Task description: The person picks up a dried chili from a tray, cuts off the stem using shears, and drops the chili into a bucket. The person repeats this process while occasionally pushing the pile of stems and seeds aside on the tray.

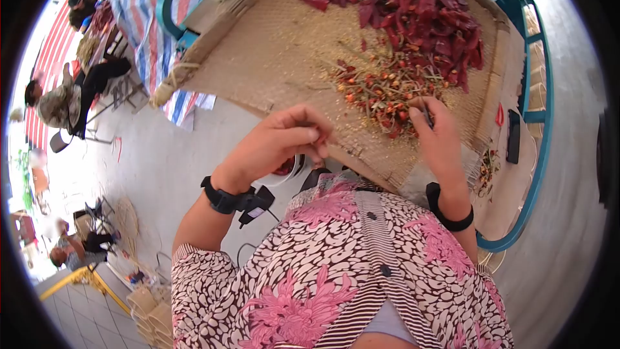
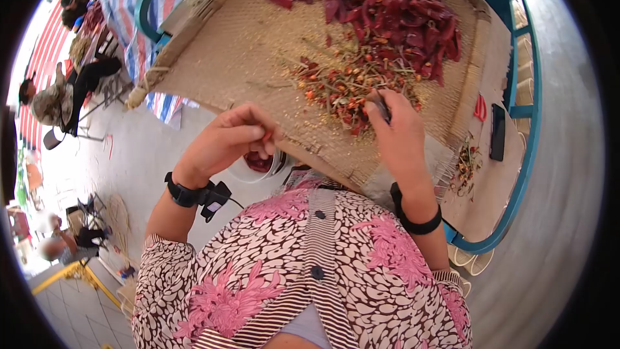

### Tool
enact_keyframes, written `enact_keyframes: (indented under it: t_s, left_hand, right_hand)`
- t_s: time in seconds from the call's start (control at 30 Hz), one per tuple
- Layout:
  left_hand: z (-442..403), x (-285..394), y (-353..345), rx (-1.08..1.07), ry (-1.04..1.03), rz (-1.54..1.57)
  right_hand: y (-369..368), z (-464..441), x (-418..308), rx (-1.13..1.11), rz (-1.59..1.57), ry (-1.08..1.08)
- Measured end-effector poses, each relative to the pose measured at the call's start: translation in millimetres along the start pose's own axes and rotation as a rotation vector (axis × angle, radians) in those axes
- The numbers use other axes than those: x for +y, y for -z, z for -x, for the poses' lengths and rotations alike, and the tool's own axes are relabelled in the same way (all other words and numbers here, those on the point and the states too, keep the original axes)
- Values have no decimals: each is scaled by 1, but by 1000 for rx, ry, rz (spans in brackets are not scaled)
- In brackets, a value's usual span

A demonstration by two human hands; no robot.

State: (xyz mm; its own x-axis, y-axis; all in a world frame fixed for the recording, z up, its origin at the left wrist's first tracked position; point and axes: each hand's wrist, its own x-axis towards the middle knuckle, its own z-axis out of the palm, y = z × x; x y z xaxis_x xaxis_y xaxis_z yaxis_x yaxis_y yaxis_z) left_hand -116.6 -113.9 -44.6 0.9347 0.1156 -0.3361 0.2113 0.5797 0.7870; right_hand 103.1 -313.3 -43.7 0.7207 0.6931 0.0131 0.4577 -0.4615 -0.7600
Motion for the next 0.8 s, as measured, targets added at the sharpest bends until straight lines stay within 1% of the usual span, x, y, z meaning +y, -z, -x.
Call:
enact_keyframes:
  t_s: [0.03,0.07,0.17,0.27,0.37,0.43,0.47,0.5,0.57,0.63,0.7,0.77,0.8]
  left_hand:
    - [13,-9,13,-5,-14,-102]
    - [26,-19,27,9,6,-186]
    - [55,-56,61,183,162,-287]
    - [61,-135,123,368,202,-255]
    - [50,-179,141,557,244,-124]
    - [45,-203,146,701,365,-381]
    - [38,-204,152,769,406,-523]
    - [40,-188,148,613,301,-632]
    - [42,-142,132,341,265,-743]
    - [50,-67,91,68,90,-711]
    - [59,29,25,63,111,-593]
    - [54,85,7,40,5,-899]
    - [43,105,5,75,-28,-1079]
  right_hand:
    - [0,2,0,-53,-23,-56]
    - [0,4,-3,-47,-42,-58]
    - [-2,7,-1,-53,-39,-51]
    - [-7,8,0,-53,-100,-43]
    - [-10,6,-4,-55,-62,-26]
    - [-8,9,-7,-80,-15,-28]
    - [-6,5,-10,-73,7,-17]
    - [-5,3,-11,-58,14,1]
    - [-2,6,-9,-20,26,39]
    - [0,6,-11,-6,29,72]
    - [0,7,-14,-7,0,79]
    - [-2,9,-15,-40,-14,107]
    - [-4,10,-14,-50,-29,141]
